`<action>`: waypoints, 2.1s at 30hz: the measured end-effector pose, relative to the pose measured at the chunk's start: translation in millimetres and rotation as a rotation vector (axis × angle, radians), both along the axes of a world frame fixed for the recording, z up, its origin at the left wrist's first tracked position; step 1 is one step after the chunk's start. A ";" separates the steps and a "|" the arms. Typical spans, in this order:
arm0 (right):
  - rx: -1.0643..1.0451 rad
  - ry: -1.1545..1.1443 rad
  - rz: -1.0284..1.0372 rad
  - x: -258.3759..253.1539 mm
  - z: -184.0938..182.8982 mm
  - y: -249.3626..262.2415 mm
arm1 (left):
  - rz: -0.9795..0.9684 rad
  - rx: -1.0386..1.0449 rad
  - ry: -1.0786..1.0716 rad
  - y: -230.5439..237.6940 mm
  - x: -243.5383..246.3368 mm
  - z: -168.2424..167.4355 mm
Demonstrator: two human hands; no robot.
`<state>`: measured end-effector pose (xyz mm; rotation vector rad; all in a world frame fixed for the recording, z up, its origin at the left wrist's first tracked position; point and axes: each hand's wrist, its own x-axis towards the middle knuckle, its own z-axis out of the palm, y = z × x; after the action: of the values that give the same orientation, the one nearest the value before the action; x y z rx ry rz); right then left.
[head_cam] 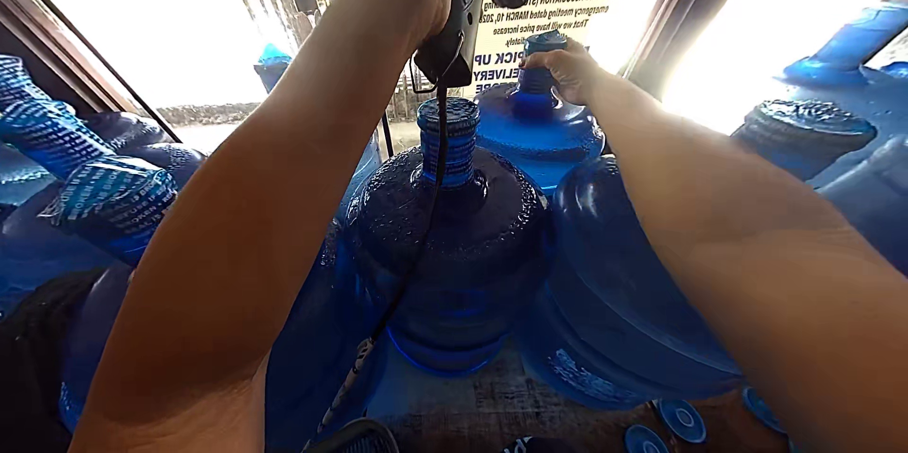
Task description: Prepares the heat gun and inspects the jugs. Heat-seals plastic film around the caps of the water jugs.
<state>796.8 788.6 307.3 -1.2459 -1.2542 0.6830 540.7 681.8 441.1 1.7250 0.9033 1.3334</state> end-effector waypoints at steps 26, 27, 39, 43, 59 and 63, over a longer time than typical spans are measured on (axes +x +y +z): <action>-0.166 0.061 -0.508 -56.2 43.1 -73.0 | 0.007 -0.338 0.078 -0.9 -6.0 9.0; -0.169 0.006 -0.446 -65.1 48.8 -91.4 | 0.016 -0.304 0.063 -0.8 -2.6 10.5; 0.396 -0.868 0.323 25.6 -47.9 -339.5 | 0.154 -0.307 0.074 41.5 68.3 16.0; 0.645 -0.707 0.204 39.4 -89.3 -329.3 | 0.118 -0.417 0.056 67.6 89.8 6.3; 0.793 -0.717 0.151 30.3 -93.8 -327.8 | 0.356 -0.376 0.507 19.2 97.6 32.9; 0.801 -0.724 0.157 27.1 -94.9 -329.1 | 0.458 -0.226 0.648 -18.7 121.6 66.5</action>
<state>823.9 459.5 212.4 -0.7135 -1.9672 -0.2300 662.2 663.2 507.6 1.8577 1.8269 0.8728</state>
